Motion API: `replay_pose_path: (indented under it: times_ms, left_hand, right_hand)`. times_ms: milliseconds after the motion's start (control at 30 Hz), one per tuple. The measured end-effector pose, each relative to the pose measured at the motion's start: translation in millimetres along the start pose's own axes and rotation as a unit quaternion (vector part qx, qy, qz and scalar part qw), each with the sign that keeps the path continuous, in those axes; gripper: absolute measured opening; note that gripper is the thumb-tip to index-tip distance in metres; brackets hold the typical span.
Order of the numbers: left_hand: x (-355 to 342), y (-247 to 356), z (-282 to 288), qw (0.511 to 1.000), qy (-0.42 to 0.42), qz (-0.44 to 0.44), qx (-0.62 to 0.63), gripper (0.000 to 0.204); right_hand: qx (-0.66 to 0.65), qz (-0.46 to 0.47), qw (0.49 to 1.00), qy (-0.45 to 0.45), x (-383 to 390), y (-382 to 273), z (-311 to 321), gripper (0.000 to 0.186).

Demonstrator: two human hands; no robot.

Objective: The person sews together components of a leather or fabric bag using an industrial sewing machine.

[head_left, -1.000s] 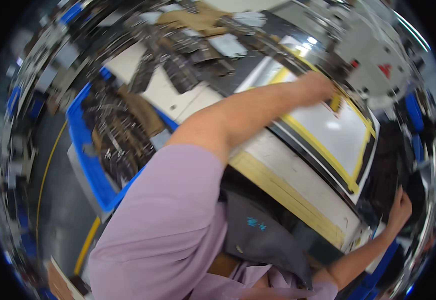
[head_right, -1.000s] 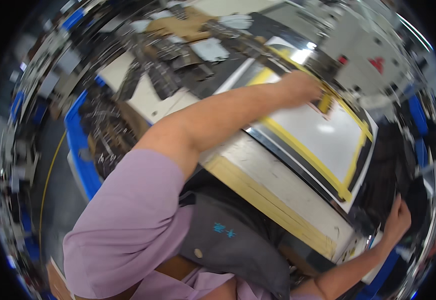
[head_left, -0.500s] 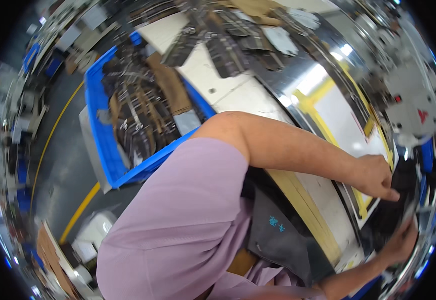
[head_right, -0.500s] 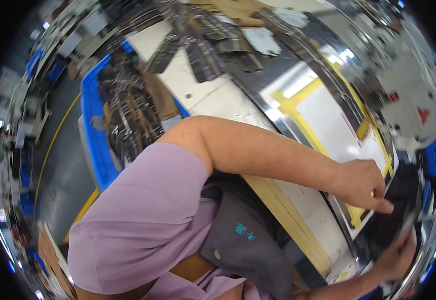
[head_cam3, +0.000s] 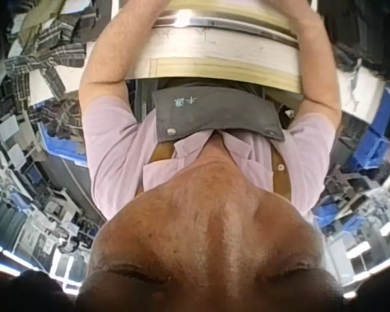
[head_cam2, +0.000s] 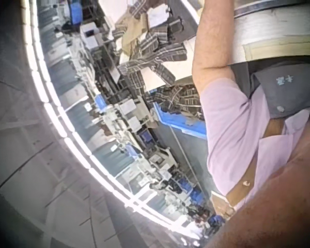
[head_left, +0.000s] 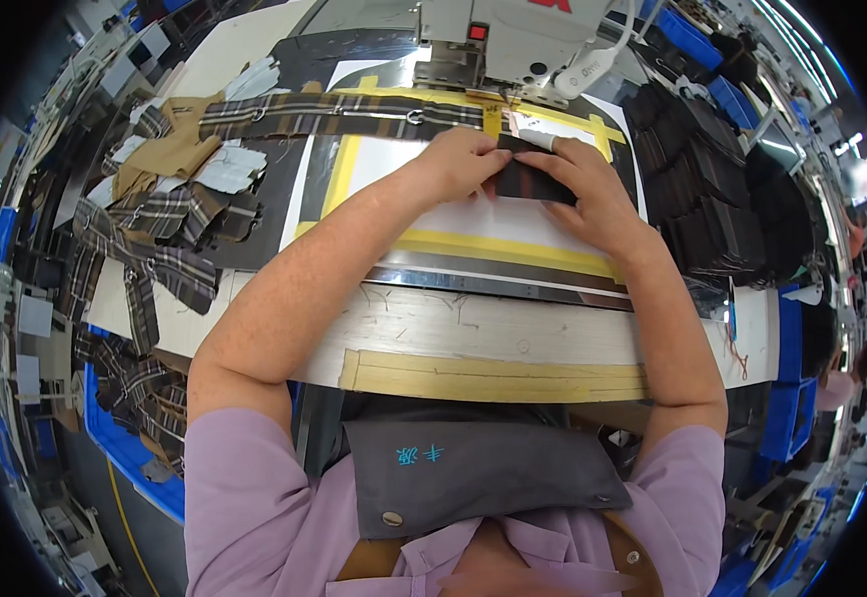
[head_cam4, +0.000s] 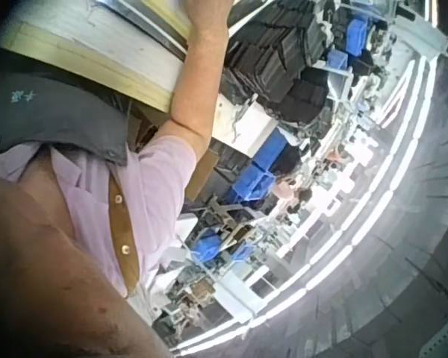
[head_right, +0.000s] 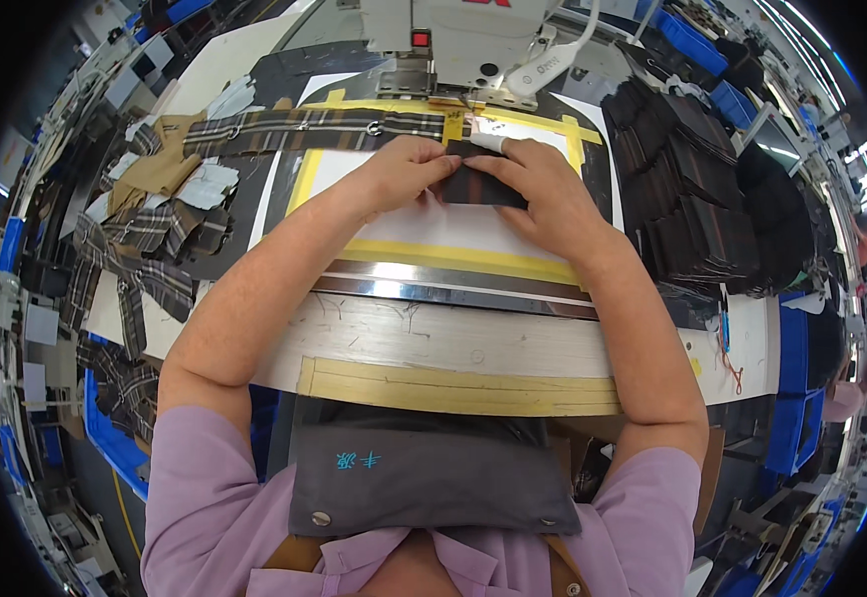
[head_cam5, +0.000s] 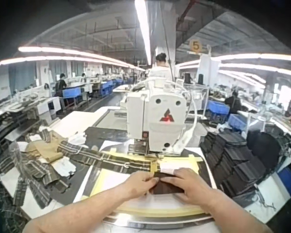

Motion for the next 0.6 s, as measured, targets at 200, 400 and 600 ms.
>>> replay_pose_path:
  times_ms: [200, 400, 600]
  left_hand:
    - [-0.9, 5.8, 27.3, 0.823, 0.205, -0.206, -0.488, 0.032]
    - [1.0, 3.4, 26.6, 0.822, 0.205, -0.221, -0.484, 0.039]
    - [1.3, 10.6, 23.0, 0.833, 0.154, -0.194, -0.494, 0.044]
  right_hand:
    - [0.143, 0.007, 0.989, -0.025, -23.5, 40.9, -0.8, 0.045]
    - [0.156, 0.005, 0.987, -0.044, -36.6, 62.6, -5.6, 0.041]
    - [0.145, 0.007, 0.989, -0.038, -38.9, 72.1, -11.0, 0.041]
Point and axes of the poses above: each hand's wrist, its own x-axis away from the middle knuckle, its own z-axis out of the back of the hand, y = z × x, the point moved 4 cm from there along -x, towards the middle knuckle, and after that the axes turned 14 degrees about -x, right-handed, at the moved point
